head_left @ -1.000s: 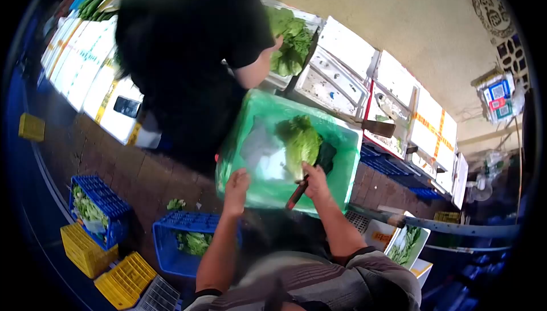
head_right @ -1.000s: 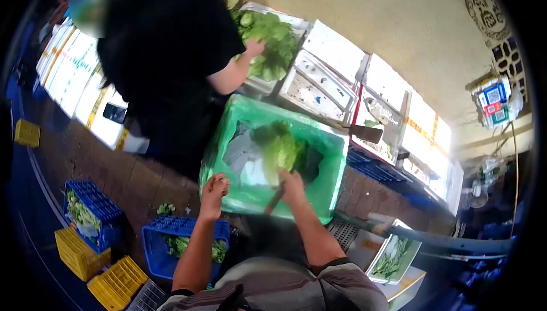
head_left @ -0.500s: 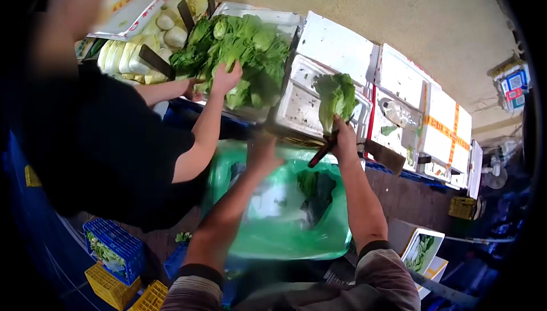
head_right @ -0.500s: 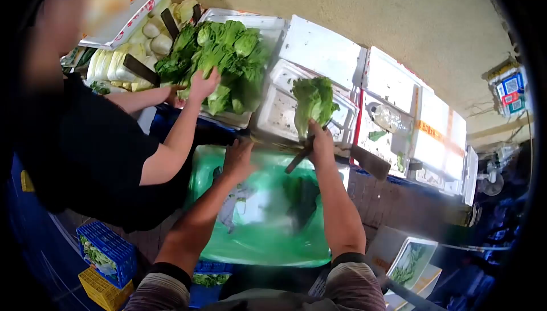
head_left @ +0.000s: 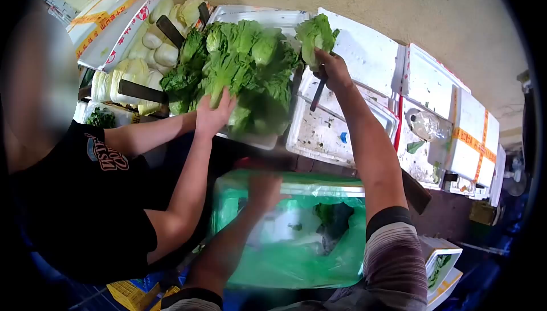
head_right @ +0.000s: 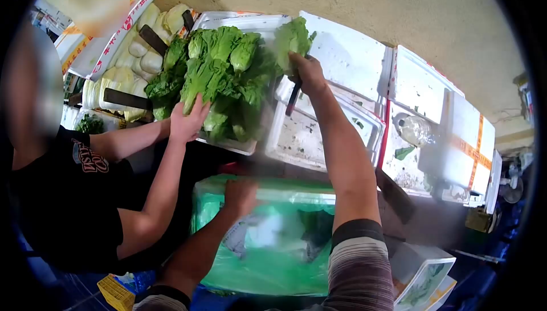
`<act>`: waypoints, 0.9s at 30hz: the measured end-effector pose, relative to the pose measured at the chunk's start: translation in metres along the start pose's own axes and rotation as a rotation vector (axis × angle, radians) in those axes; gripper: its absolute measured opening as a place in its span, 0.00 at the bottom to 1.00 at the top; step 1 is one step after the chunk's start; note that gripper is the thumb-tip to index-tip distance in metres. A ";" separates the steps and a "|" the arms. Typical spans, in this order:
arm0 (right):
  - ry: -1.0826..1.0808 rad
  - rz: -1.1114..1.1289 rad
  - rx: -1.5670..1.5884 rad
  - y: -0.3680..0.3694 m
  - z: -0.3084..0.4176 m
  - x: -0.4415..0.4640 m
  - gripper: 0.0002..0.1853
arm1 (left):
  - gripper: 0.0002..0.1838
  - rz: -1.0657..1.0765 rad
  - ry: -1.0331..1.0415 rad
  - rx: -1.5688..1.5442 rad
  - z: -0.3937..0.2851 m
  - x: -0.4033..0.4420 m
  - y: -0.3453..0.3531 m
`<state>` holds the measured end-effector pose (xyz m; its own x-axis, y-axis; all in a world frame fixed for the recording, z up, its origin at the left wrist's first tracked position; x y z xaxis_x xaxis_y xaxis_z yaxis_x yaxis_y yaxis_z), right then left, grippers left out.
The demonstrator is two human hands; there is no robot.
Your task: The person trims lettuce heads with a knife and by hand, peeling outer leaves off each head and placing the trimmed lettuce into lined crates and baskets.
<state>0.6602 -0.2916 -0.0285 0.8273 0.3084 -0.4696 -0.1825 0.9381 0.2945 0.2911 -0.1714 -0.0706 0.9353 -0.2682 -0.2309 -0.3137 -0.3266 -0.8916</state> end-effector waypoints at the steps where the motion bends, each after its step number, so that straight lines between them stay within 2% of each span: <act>1: 0.014 -0.011 0.020 0.004 -0.001 0.014 0.17 | 0.28 0.016 0.001 -0.007 -0.001 0.000 -0.003; 4: 0.050 -0.055 0.033 0.019 0.005 0.042 0.16 | 0.29 -0.004 -0.019 -0.014 0.001 -0.003 0.001; 8: 0.018 0.052 -0.063 0.031 0.023 0.090 0.24 | 0.31 0.012 -0.049 0.001 0.003 -0.001 0.005; 11: 0.033 -0.161 -0.237 0.037 0.030 0.097 0.27 | 0.31 0.005 -0.031 -0.011 0.004 -0.001 0.005; 14: -0.013 -0.153 -0.300 0.027 0.017 0.085 0.28 | 0.30 -0.039 0.009 -0.031 0.006 -0.003 0.005; 17: -0.122 -0.116 -0.186 0.012 0.014 0.038 0.24 | 0.28 -0.085 0.019 -0.002 0.004 -0.004 0.009; 20: -0.060 -0.100 -0.059 -0.005 0.015 -0.044 0.21 | 0.26 -0.022 0.002 0.014 0.007 0.003 0.006; 23: 0.086 -0.041 0.100 -0.039 -0.013 -0.132 0.18 | 0.25 0.146 -0.023 0.036 0.013 0.003 0.023; 24: 0.108 0.015 0.161 -0.054 -0.030 -0.165 0.18 | 0.28 -0.145 0.083 0.057 0.016 -0.007 0.030; 25: 0.122 0.074 0.232 -0.066 -0.048 -0.196 0.17 | 0.33 -0.154 0.057 0.105 0.016 -0.018 0.047; 26: 0.169 0.054 0.240 -0.077 -0.067 -0.229 0.17 | 0.37 -0.018 -0.023 0.101 0.015 -0.016 0.055; 27: 0.186 0.015 0.190 -0.086 -0.092 -0.261 0.17 | 0.38 0.069 -0.060 0.061 0.006 -0.007 0.028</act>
<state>0.4115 -0.4384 -0.0080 0.7098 0.3626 -0.6038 -0.0765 0.8919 0.4457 0.2765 -0.1730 -0.0968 0.9207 -0.2324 -0.3137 -0.3686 -0.2529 -0.8945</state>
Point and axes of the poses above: each hand's wrist, its own x-axis towards the middle knuckle, its own y-axis out of the palm, z = x × y, the point moved 2 cm from there along x, towards the middle knuckle, and after that the axes turned 12 degrees about y, right-handed, at the moved point
